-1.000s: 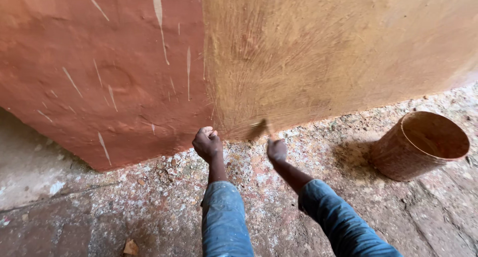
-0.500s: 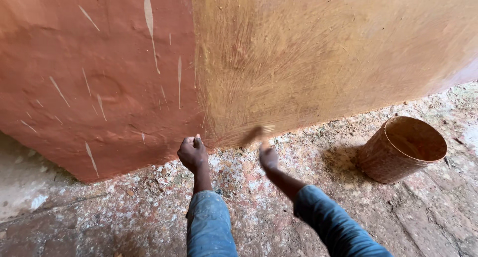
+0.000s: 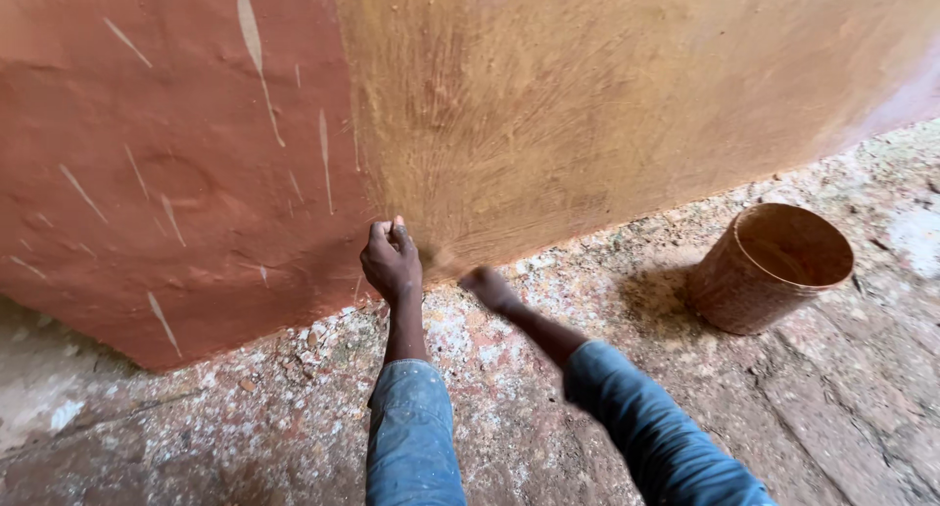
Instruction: The person uses a brush to apply a light brown liquid to a reddish-brown wall. They repeatedly dip the brush into a metal bucket and brush the wall in vertical strokes, covering a section near the floor.
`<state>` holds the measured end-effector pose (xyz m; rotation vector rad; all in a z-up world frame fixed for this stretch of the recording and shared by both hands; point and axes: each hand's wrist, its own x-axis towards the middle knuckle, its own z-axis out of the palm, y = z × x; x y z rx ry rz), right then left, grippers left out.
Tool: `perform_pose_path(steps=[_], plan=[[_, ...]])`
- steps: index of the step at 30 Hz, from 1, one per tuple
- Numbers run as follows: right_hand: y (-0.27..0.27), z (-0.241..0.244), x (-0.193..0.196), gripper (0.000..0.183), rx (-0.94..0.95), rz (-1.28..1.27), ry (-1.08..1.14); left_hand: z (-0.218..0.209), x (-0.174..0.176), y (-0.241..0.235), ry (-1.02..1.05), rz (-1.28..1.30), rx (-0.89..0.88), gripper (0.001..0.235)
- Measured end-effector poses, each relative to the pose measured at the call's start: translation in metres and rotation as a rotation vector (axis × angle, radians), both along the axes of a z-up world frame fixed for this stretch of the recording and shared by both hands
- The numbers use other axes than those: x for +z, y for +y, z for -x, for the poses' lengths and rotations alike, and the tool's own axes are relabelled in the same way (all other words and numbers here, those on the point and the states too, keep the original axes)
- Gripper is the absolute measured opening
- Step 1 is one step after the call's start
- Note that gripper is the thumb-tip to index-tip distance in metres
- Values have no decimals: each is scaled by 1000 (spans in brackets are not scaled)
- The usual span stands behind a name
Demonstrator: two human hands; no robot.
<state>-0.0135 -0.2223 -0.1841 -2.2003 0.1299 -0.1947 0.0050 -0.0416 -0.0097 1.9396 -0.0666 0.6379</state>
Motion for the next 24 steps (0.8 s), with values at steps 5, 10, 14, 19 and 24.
perform_pose_path(steps=[5,10,14,19,24], plan=[[-160,45,10,61,-487,42,108,8,12,-15,-8,-69,-87,19],[-226,92,37,58,-1133,-124,1,15,20,-25,-108,-98,-121,19],[-223,89,49,60,-1223,-390,-33,18,32,-27,-93,-71,-142,18],[-147,31,44,32,-568,465,-20,21,61,-32,-26,-70,-182,13],[-18,4,30,28,-43,148,181,27,83,-37,-214,16,-239,14]])
